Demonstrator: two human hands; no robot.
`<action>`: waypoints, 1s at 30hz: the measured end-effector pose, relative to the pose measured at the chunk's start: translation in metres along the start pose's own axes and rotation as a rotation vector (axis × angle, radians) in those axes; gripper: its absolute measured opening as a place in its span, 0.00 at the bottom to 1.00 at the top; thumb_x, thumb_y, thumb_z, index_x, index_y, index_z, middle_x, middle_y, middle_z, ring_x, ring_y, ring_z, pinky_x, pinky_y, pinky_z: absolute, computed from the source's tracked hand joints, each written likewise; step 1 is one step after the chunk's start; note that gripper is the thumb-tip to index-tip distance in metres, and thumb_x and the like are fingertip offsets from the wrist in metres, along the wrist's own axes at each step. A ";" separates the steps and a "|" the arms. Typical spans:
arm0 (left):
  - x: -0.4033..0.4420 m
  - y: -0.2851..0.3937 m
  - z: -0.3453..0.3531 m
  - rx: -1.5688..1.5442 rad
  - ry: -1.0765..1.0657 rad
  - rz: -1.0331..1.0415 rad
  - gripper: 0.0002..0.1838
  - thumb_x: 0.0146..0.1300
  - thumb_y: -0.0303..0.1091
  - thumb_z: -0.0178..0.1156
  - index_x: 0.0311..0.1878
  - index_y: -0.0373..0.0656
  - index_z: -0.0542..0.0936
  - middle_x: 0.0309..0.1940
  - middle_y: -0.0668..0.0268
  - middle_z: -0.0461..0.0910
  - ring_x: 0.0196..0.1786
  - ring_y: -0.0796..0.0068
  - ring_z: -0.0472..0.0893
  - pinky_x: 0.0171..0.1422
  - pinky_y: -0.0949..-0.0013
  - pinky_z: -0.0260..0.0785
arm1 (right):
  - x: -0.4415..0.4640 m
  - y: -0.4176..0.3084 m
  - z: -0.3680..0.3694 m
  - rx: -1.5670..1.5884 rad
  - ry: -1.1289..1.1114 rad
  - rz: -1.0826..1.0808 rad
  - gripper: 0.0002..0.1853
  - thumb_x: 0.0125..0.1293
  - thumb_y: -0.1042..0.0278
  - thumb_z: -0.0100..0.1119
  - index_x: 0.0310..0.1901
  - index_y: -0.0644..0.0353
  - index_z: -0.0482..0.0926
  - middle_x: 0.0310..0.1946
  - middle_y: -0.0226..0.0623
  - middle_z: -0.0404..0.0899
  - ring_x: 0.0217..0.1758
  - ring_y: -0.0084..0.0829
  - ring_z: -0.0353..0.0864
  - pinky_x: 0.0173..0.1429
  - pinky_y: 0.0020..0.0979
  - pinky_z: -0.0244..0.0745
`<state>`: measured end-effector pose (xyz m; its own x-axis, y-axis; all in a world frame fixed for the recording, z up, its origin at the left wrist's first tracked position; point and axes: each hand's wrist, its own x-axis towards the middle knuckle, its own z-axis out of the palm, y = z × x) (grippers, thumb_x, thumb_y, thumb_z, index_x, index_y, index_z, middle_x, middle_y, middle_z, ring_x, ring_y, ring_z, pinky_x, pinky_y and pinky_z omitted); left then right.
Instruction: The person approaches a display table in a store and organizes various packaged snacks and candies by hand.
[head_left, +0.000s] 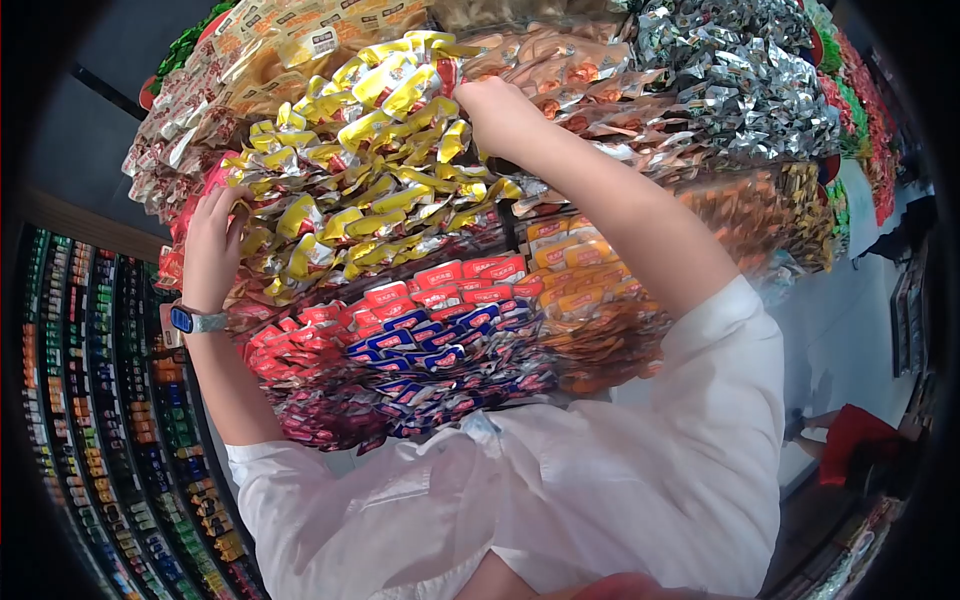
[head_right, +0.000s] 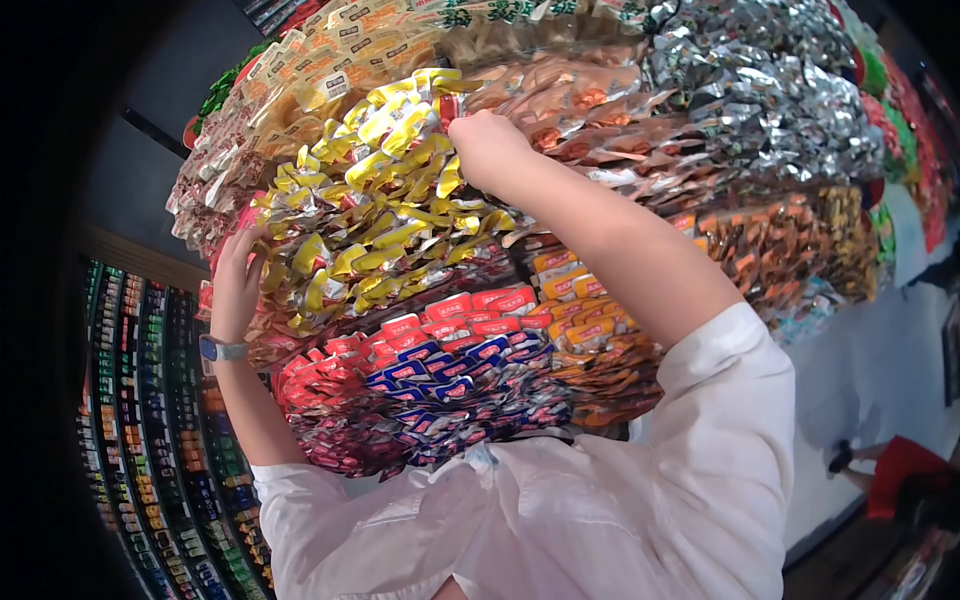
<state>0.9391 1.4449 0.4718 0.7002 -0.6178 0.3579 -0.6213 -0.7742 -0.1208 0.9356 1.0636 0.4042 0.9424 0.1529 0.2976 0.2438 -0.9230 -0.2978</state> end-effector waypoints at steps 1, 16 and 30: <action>-0.001 0.003 0.003 -0.094 0.031 -0.003 0.14 0.63 0.19 0.57 0.52 0.39 0.76 0.46 0.59 0.79 0.52 0.53 0.76 0.57 0.55 0.68 | 0.002 0.000 0.004 0.000 -0.013 0.013 0.09 0.58 0.78 0.60 0.41 0.66 0.82 0.41 0.55 0.85 0.49 0.53 0.86 0.52 0.48 0.82; -0.018 -0.001 0.006 -0.193 0.071 -0.030 0.15 0.61 0.15 0.56 0.51 0.37 0.75 0.45 0.55 0.78 0.52 0.50 0.76 0.57 0.54 0.68 | 0.017 0.011 0.009 0.075 -0.222 0.071 0.24 0.56 0.77 0.64 0.57 0.66 0.72 0.47 0.56 0.83 0.53 0.53 0.84 0.55 0.46 0.81; -0.014 0.013 0.016 -0.166 0.033 -0.030 0.12 0.63 0.16 0.55 0.49 0.37 0.74 0.44 0.54 0.77 0.51 0.50 0.75 0.56 0.54 0.66 | 0.028 -0.007 0.010 -0.046 -0.464 0.053 0.25 0.59 0.83 0.56 0.59 0.72 0.69 0.46 0.60 0.83 0.51 0.53 0.85 0.49 0.46 0.80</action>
<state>0.9265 1.4414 0.4505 0.7090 -0.5880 0.3894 -0.6518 -0.7571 0.0435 0.9624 1.0778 0.4050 0.9587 0.2371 -0.1570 0.1919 -0.9469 -0.2581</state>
